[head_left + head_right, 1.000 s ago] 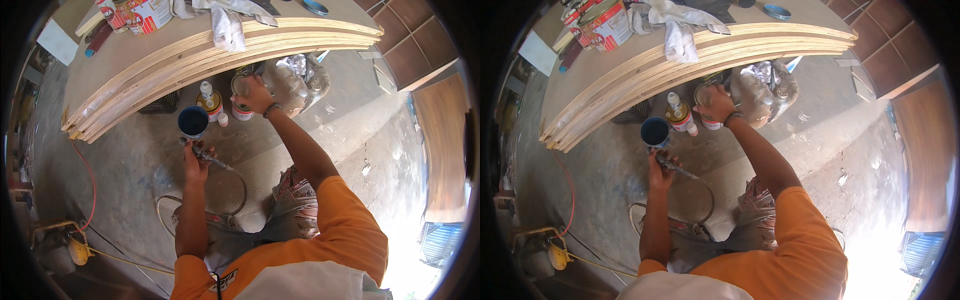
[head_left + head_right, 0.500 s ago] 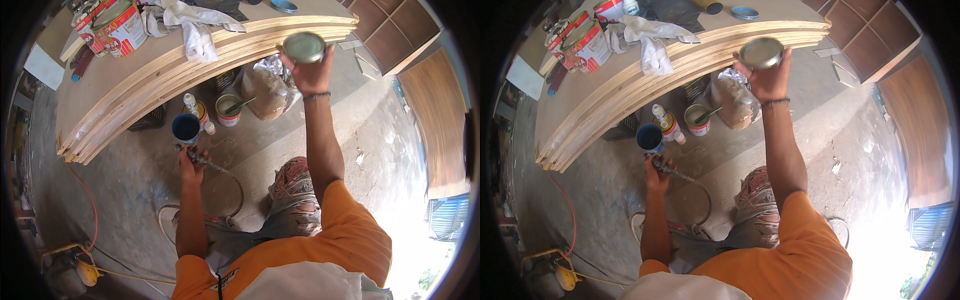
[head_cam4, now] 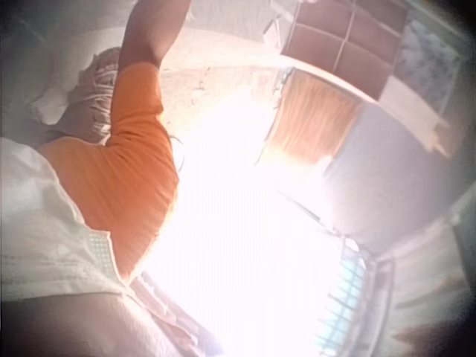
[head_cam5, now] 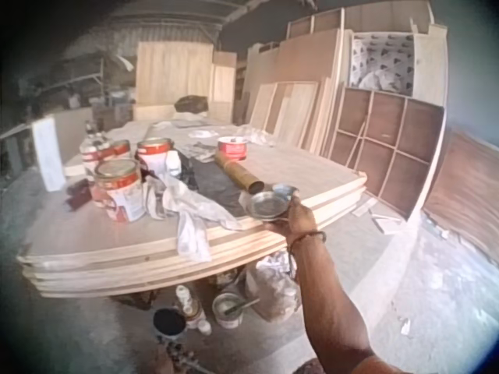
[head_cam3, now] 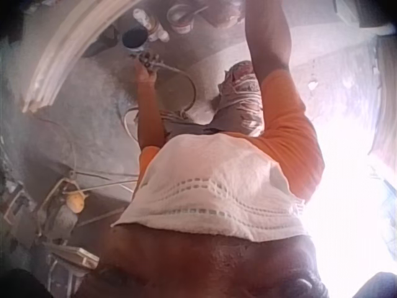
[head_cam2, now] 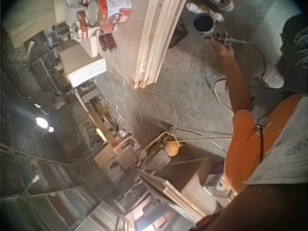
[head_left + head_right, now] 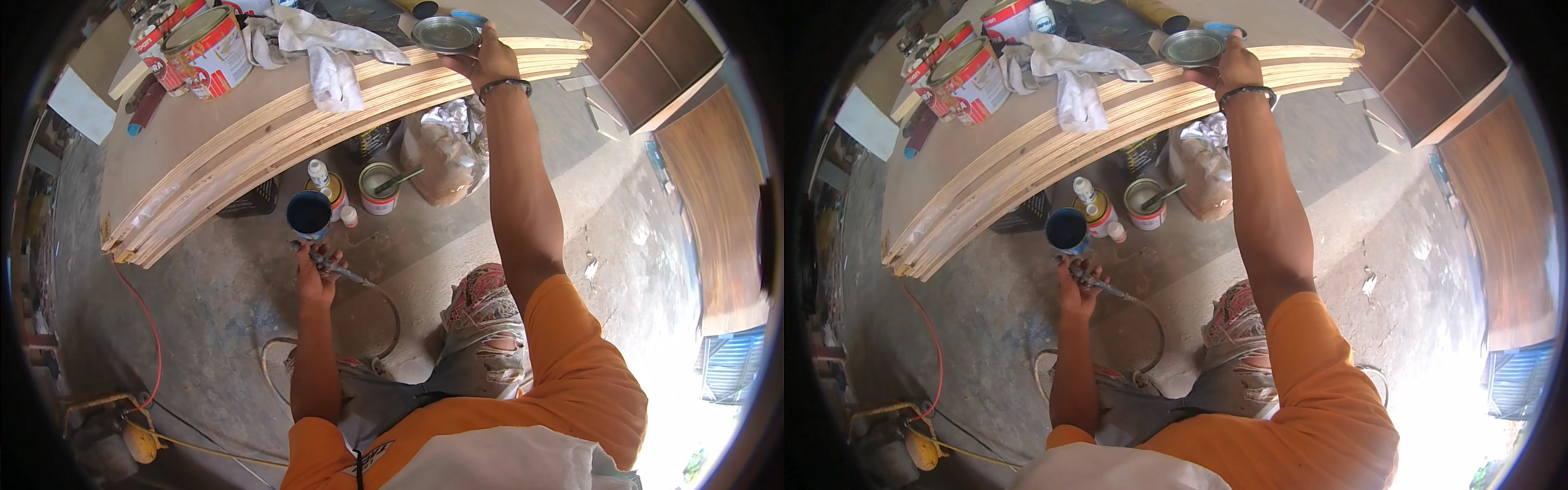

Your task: The person mixes paint in a spray gun cup, then sprays a large wooden board leaning against a wall. The person moves around the board to apply paint evenly.

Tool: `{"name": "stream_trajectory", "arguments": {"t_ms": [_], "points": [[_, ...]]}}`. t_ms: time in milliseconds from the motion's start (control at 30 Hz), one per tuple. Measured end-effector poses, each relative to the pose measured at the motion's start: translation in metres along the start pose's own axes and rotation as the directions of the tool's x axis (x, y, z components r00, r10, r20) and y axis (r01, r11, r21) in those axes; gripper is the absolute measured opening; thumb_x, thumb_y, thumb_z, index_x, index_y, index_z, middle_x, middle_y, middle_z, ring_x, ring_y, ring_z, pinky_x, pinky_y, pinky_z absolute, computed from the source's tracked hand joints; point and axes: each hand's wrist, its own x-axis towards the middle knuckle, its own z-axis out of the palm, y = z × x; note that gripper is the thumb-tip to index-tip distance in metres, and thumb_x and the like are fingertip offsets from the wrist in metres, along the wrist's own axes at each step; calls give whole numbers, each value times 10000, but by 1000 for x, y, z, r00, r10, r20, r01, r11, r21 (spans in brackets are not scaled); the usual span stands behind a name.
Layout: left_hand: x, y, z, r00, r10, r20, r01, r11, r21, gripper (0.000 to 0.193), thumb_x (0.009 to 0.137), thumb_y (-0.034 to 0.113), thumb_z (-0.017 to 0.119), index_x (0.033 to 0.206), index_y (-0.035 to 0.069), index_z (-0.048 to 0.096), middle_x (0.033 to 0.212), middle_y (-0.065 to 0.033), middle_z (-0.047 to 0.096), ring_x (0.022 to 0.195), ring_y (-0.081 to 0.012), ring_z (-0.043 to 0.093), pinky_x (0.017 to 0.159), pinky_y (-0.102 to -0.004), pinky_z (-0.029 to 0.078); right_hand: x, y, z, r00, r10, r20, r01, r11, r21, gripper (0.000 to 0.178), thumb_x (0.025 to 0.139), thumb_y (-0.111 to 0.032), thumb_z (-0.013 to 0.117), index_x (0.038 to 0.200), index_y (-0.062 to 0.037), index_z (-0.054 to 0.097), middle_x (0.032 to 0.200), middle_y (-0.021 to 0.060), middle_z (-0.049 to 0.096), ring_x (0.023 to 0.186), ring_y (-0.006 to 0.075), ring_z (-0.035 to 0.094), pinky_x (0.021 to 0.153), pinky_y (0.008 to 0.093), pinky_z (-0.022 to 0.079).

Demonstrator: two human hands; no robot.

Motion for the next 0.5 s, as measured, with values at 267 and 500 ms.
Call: {"name": "stream_trajectory", "arguments": {"t_ms": [267,500], "points": [[5,-6,-1,999,-40,0,40,999,12,413,879,473,626,1088,139,501,1017,-29,547,842,-263,639,720,-461,497,-11,4,-13,993,-68,99,116,755,-645,588,984,-454,372,1198,85,470,664,132,620,434,175,549,388,317,432],[2,-4,3,998,-31,-50,31,999,17,388,889,446,614,1071,124,496,1022,-46,547,835,-271,646,718,-466,511,-89,115,-62,879,285,381,102,670,-735,377,918,-369,604,967,5,603,665,61,600,453,141,550,438,278,455]]}}
